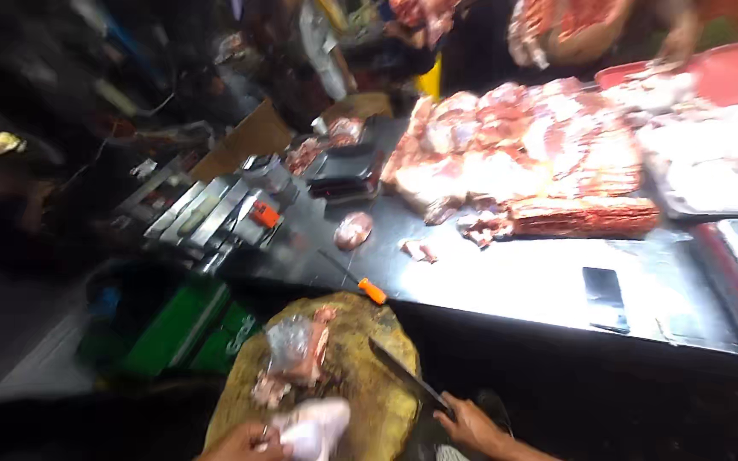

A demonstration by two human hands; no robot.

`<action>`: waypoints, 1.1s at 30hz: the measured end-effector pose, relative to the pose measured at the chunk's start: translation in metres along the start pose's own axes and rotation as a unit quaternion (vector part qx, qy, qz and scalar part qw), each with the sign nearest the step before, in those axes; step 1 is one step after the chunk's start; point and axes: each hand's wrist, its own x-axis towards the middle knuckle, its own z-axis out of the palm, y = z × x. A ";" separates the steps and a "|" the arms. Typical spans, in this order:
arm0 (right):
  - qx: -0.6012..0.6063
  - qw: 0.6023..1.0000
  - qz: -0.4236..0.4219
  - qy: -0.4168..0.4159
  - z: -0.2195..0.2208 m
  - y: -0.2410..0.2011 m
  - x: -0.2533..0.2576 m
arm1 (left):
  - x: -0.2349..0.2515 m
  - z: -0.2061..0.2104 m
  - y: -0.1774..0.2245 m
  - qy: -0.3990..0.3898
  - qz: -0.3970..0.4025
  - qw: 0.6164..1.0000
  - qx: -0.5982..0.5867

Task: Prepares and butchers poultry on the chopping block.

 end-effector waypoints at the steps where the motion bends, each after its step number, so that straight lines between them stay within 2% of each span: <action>1: -0.012 1.000 0.001 -0.001 -0.002 -0.004 -0.002 | -0.019 0.010 0.001 0.043 0.005 0.999 0.013; 3: -0.036 0.999 -0.017 -0.011 -0.004 -0.012 -0.008 | -0.037 0.046 0.011 0.100 -0.037 0.993 0.052; 5: -0.035 0.998 -0.048 -0.014 -0.005 -0.013 -0.010 | -0.019 0.101 0.005 0.144 -0.051 0.987 0.055; 9: -0.028 0.997 -0.078 0.007 0.001 -0.017 -0.019 | 0.054 0.234 -0.053 0.261 0.029 0.964 -0.033; 11: -0.029 0.993 -0.117 0.010 -0.001 -0.032 -0.022 | 0.069 0.269 -0.055 0.330 0.057 0.939 -0.073; 13: -0.017 0.986 -0.163 -0.004 0.004 -0.053 -0.028 | 0.070 0.287 -0.049 0.359 0.056 0.927 -0.098; 16: 0.025 0.978 -0.205 -0.040 0.025 -0.098 -0.026 | 0.073 0.301 -0.044 0.372 0.043 0.921 -0.110; 19: 0.026 0.971 -0.230 -0.062 0.057 -0.138 -0.013 | 0.074 0.303 -0.041 0.340 0.003 0.935 -0.102; 22: -0.057 0.963 -0.257 -0.057 0.085 -0.159 0.006 | 0.070 0.298 -0.040 0.299 -0.038 0.949 -0.095; 24: -0.162 0.952 -0.250 -0.066 0.094 -0.166 0.014 | 0.066 0.292 -0.039 0.262 -0.059 0.960 -0.078; 28: -0.389 0.887 -0.235 -0.076 0.077 -0.175 0.014 | 0.062 0.279 -0.040 0.261 -0.022 0.962 -0.079; 30: -0.441 0.858 -0.258 -0.062 0.055 -0.164 0.015 | 0.060 0.275 -0.039 0.296 0.008 0.950 -0.097; 33: -0.476 0.840 -0.260 -0.039 0.022 -0.131 0.012 | 0.057 0.263 -0.040 0.338 0.011 0.933 -0.125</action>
